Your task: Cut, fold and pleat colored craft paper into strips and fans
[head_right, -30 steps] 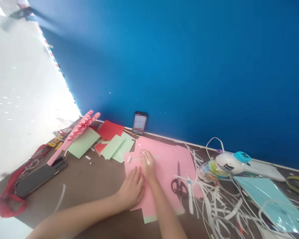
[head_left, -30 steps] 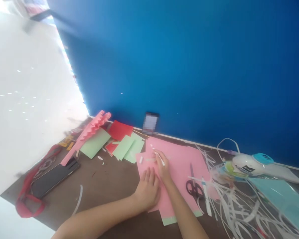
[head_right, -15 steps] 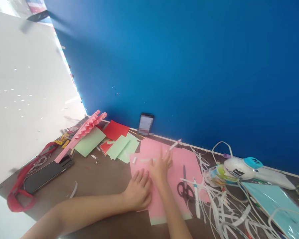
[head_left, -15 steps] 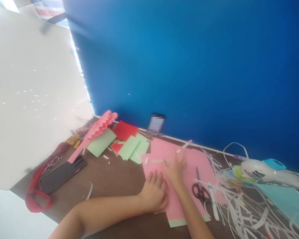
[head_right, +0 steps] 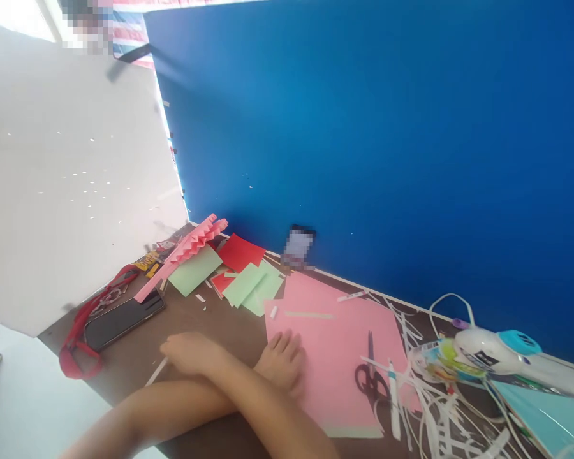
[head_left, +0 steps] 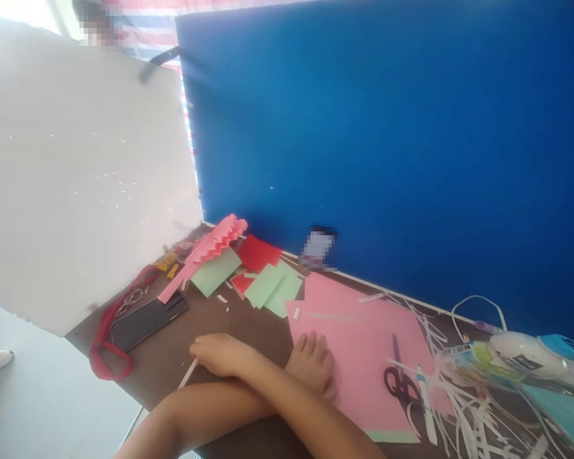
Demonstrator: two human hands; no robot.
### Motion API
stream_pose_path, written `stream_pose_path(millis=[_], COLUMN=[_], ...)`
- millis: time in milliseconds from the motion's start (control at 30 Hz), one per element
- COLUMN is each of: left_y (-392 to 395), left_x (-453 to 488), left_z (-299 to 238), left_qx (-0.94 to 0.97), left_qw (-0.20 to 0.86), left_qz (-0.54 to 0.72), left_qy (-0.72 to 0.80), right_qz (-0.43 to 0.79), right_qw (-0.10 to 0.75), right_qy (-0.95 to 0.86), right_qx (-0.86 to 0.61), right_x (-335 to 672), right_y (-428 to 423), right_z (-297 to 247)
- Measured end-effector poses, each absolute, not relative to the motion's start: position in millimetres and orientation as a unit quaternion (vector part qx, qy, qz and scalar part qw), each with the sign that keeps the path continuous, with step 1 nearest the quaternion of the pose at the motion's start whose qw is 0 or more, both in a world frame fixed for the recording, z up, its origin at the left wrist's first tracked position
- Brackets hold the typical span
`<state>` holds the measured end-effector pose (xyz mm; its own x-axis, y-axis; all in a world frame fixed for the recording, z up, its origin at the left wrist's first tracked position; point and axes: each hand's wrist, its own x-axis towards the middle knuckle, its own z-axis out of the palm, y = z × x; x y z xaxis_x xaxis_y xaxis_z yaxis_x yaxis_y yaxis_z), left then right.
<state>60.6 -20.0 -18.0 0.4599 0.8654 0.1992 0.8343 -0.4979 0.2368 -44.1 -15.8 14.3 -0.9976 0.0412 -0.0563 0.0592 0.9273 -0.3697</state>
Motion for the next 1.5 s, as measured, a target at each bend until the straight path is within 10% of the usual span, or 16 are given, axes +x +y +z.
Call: stream_pose_path(millis=[267,500,800,967,1500], left_y=[-25,-27,-29,-31,-33], left_x=[58,55,53,53,54], left_z=[-17,-19,-26,-29,-27], left_qx=[0.853,0.855,0.857,0.861,0.864], left_qw=[0.066,0.038,0.019,0.004,0.004], left_qz=[0.173,0.173,0.187,0.185,0.165], left_qy=[0.488,0.488,0.48,0.473,0.475], right_qz=[-0.341,-0.042,-0.179,-0.112,-0.058], right_qw=[-0.224,-0.313,-0.004,-0.007,-0.54], right_qy=[0.763,0.596,0.642,0.618,0.563], right_qx=[0.502,0.739,0.746,0.778,0.623], right_x=[104,229,319,316,255], right_y=[65,76,21,0,27], right_z=[35,70,60,33,61])
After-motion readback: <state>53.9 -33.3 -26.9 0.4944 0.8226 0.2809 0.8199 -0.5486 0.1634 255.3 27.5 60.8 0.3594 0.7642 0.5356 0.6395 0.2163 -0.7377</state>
